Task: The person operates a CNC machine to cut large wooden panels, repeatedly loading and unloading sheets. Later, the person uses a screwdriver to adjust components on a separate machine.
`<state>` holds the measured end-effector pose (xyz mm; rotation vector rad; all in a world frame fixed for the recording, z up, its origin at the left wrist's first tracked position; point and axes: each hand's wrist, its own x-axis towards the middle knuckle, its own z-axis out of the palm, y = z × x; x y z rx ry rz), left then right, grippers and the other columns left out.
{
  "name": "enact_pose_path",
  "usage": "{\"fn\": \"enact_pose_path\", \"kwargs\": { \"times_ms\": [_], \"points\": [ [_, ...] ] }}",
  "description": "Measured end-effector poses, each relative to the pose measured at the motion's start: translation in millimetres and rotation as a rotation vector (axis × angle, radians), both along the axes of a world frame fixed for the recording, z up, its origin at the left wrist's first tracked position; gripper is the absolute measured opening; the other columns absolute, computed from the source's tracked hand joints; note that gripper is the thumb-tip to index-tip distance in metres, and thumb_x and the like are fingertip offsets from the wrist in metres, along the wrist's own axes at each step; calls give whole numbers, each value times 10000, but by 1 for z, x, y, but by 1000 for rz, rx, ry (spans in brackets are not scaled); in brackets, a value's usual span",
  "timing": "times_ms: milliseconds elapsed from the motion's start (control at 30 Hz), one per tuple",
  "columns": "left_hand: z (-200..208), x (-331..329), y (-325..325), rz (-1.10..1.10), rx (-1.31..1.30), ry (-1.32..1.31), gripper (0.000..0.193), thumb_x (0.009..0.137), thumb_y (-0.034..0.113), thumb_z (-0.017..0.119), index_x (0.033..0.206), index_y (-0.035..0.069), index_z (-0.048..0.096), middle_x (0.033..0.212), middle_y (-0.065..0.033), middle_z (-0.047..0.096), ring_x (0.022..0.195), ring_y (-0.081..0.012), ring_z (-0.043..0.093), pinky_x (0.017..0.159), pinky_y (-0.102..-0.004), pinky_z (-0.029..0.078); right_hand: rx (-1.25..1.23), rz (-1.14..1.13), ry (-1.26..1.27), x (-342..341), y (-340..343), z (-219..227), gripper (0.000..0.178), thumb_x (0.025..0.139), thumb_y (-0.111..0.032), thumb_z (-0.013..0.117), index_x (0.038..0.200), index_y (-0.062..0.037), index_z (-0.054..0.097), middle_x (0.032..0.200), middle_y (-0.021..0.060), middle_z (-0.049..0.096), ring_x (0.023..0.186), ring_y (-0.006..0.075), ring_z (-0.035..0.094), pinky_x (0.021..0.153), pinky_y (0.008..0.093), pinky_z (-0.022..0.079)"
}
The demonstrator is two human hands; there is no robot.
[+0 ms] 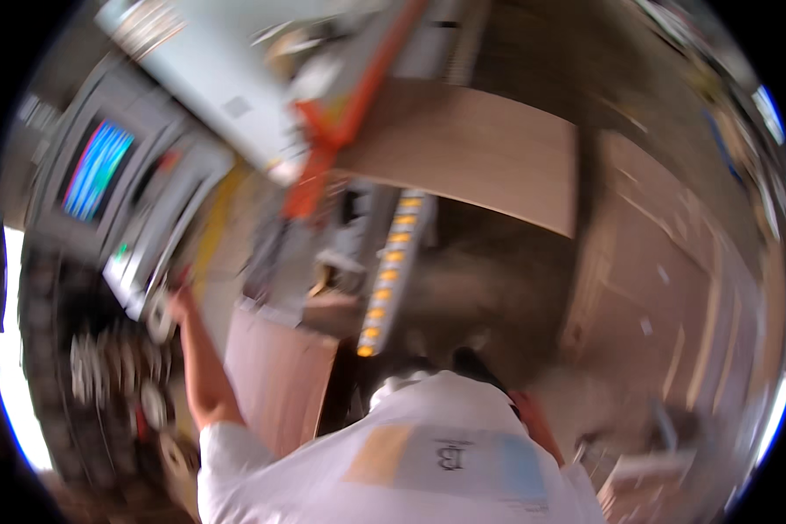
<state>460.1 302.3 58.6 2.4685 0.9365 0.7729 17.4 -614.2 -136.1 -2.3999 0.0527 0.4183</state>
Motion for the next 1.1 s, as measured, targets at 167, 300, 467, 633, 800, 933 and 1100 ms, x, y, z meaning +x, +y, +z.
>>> {"fn": "enact_pose_path", "kwargs": {
  "times_ms": [167,300,467,633,800,933,1100],
  "points": [
    [-58,-3,-43,249,-147,-105,409,950,369,636,1069,-10,734,1009,-196,740,922,-371,690,802,-500,546,123,-593,379,-4,30,42,378,971,-430,624,1117,-103,748,942,104,725,803,227,684,714,361,564],
    [-86,-11,-206,133,-332,-230,416,987,299,608,1159,-78,648,1101,-248,695,1000,-418,667,864,-515,535,289,-937,503,-28,42,58,402,955,-458,632,1094,-105,767,848,61,735,691,163,678,688,337,572],
    [-68,-108,-548,-1064,-1157,175,345,1055,92,442,1382,41,540,1243,-70,623,1102,-160,612,886,-264,516,208,-878,387,-89,39,20,428,947,-464,629,1118,-95,763,960,102,763,835,215,715,809,371,566],
    [-36,-251,-767,-2127,-467,669,301,996,184,633,1267,54,647,1156,-85,710,1015,-189,689,936,-339,542,461,-1193,309,-168,-1,9,448,941,-457,652,1124,-63,759,1051,142,750,910,263,705,833,427,563],
    [-21,-359,-874,-2247,-389,1196,394,974,285,655,1305,70,653,1248,-110,716,1157,-235,679,1004,-369,517,836,-1655,188,-278,-46,-19,346,957,-324,678,1195,-73,695,981,68,738,797,184,688,652,355,550],
    [-87,-392,-919,-2229,-254,1318,413,962,309,647,1301,73,663,1276,-120,705,1174,-239,674,1004,-359,515,977,-1827,204,-389,-83,-45,261,956,-303,675,1088,-79,681,938,44,711,750,149,650,577,338,497],
    [-107,-413,-973,-2188,-326,1190,394,945,327,658,1256,87,695,1201,-137,729,1113,-245,701,965,-361,535,1280,-1910,-20,-441,-141,-46,240,961,-295,666,1042,-70,674,901,40,696,739,142,637,568,325,484]
  ]
}}
